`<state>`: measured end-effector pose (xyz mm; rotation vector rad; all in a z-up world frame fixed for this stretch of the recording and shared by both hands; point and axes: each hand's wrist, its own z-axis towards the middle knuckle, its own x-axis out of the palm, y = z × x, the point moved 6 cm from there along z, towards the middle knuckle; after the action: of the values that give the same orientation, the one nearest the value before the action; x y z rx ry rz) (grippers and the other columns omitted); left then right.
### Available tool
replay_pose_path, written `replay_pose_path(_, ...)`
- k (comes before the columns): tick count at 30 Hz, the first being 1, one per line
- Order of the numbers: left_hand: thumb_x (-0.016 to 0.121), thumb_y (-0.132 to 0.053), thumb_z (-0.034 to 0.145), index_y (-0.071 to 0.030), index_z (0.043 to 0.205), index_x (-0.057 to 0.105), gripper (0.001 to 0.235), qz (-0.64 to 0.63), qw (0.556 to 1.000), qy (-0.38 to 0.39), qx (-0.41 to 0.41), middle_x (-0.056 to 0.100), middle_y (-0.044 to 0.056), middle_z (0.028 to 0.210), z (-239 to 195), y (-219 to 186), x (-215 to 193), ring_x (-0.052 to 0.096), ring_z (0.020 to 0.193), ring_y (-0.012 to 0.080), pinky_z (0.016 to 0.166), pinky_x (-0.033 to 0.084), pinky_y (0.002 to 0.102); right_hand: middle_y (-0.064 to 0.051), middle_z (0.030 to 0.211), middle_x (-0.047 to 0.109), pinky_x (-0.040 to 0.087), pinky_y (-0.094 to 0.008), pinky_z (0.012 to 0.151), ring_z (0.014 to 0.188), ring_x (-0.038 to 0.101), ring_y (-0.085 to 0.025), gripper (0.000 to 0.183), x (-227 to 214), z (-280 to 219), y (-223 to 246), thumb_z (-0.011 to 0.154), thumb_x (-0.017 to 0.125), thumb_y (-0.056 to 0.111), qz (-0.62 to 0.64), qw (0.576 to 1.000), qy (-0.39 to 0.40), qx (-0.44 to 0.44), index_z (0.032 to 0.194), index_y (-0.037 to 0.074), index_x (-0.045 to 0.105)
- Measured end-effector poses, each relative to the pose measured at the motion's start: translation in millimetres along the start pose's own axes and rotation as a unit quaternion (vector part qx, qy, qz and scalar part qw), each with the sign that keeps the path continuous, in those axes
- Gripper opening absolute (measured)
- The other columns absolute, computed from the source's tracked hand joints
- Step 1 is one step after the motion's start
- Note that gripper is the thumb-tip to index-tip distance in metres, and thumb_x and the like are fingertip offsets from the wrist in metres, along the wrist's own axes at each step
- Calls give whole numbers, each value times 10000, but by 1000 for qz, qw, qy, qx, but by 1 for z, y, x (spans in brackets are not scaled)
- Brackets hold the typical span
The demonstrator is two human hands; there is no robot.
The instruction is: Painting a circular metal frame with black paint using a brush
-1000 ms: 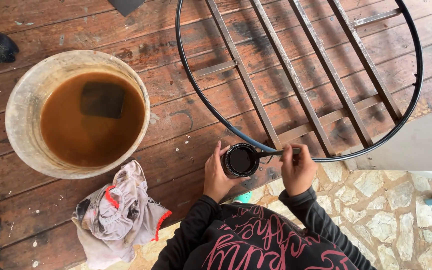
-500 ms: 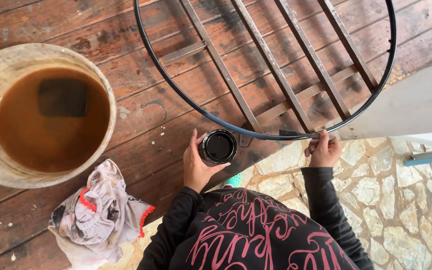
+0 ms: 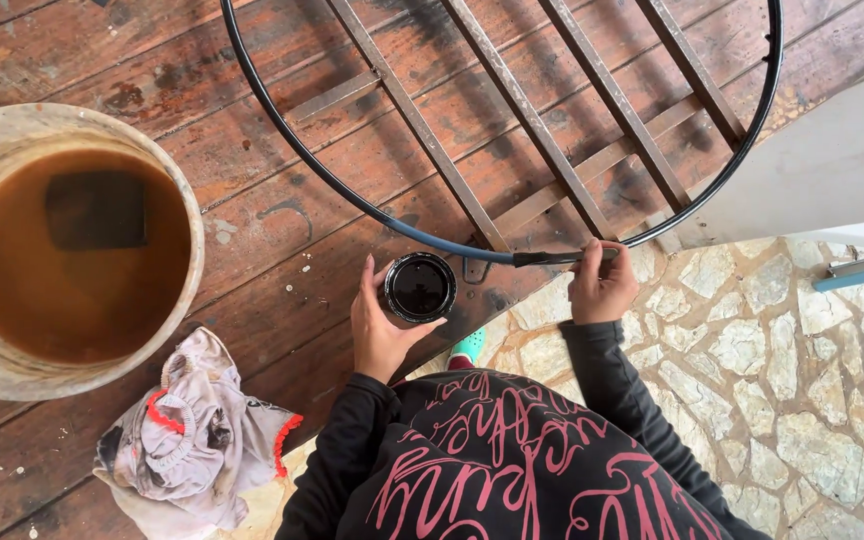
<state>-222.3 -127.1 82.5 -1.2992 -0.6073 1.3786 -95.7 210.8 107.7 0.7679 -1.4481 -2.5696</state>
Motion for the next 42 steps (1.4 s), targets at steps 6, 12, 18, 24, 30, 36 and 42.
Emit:
replay_pose_path(6,1015,-312,487,60,1547,302,1330,-3,1000,-1,0,645,205,1353,1,-5,-2,634,1218,418,1073,444,535,-110,654,660,535,-312,521,565,666,-235,121,-51,29,-56,1108,686,68,-96,991,-12,-91,998,18,681)
replay_pose_path(12,1019,-330,478,49,1552,301,1346,4,1000,1,-3,643,192,1364,-1,-1,-1,633,1225,404,1074,444,534,-33,639,601,561,-324,534,534,652,-247,44,-21,-8,12,994,712,170,-353,883,-13,-310,977,131,703)
replay_pose_path(18,1016,-349,484,41,1557,306,1344,14,1000,9,-16,645,184,1365,-2,2,-1,633,1228,397,1067,452,529,-52,666,621,555,-351,525,550,666,-258,29,40,-62,60,965,678,136,-219,940,34,-258,981,121,697)
replay_pose_path(24,1027,-319,446,24,1555,330,1354,17,999,2,-46,653,191,1342,-3,5,0,636,1213,409,1055,471,521,-114,673,673,559,-334,493,556,680,-279,37,6,-30,12,1033,647,38,-64,993,1,-97,1019,18,675)
replay_pose_path(30,1022,-290,429,17,1551,342,1347,6,998,6,-62,647,205,1344,-3,6,1,624,1216,439,1055,470,544,-118,697,666,538,-334,458,562,654,-281,61,-78,23,-37,1082,665,50,-192,966,-41,-168,1045,3,678)
replay_pose_path(36,1030,-323,425,11,1550,349,1357,7,998,4,-66,649,204,1338,-2,7,1,625,1214,440,1058,467,548,-77,661,640,553,-334,439,491,632,-254,24,-41,-13,-20,1011,691,55,-267,925,18,-270,1001,36,682)
replay_pose_path(42,1039,-329,435,14,1545,354,1349,-3,998,-2,-56,657,185,1340,-2,6,1,635,1221,409,1068,468,517,-63,694,622,541,-347,495,547,651,-263,52,19,-50,23,982,678,121,-193,943,67,-264,1016,85,694)
